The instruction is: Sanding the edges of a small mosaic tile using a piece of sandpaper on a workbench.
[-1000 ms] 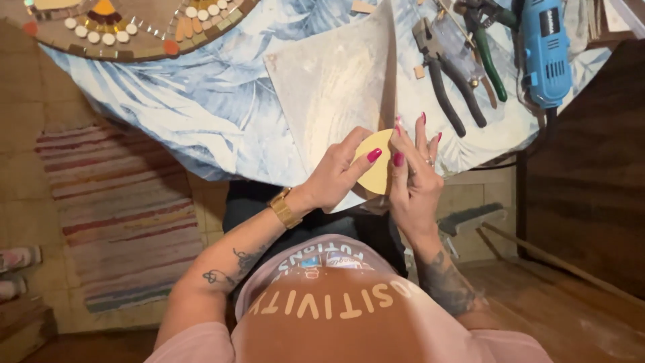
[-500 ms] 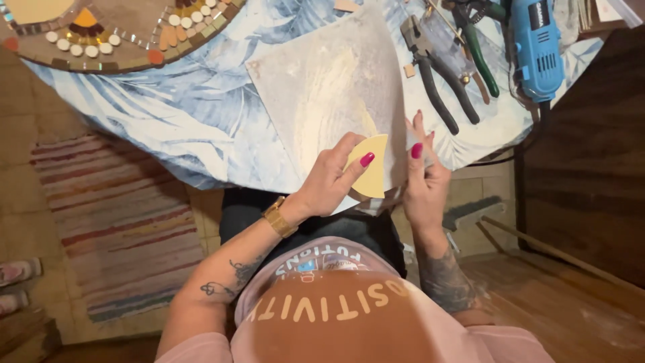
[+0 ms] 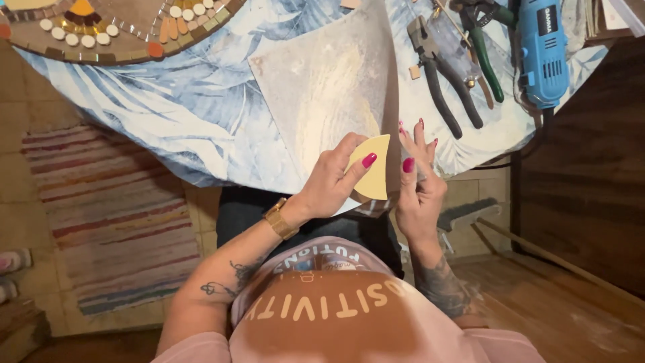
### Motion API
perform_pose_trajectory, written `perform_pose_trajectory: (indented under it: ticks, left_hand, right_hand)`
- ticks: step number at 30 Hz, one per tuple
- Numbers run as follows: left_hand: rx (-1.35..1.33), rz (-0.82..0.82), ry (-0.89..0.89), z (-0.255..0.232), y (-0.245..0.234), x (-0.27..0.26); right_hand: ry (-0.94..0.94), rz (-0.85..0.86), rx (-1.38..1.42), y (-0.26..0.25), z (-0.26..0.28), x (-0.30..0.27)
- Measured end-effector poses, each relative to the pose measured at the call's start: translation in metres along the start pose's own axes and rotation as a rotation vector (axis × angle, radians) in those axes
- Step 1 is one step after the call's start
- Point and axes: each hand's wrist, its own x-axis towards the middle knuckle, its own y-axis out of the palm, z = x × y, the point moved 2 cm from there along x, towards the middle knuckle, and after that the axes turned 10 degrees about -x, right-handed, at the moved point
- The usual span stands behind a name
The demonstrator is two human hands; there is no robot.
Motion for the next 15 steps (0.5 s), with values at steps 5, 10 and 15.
perform_pose_trajectory:
  ticks: [5, 10, 15]
  left_hand:
    - [-0.001, -0.009, -0.005, 0.001, 0.0, -0.001]
    - [0.029, -0.006, -0.01, 0.002, -0.001, -0.002]
    - [0.021, 0.032, -0.012, 0.008, -0.002, -0.001]
  right_hand:
    - [-0.041, -0.008, -0.018, 0.004, 0.003, -0.003]
    - [-0.129, 0.025, -0.171, 0.005, -0.005, -0.009]
    - [-0.158, 0.052, -0.212, 0.004, -0.011, -0.008]
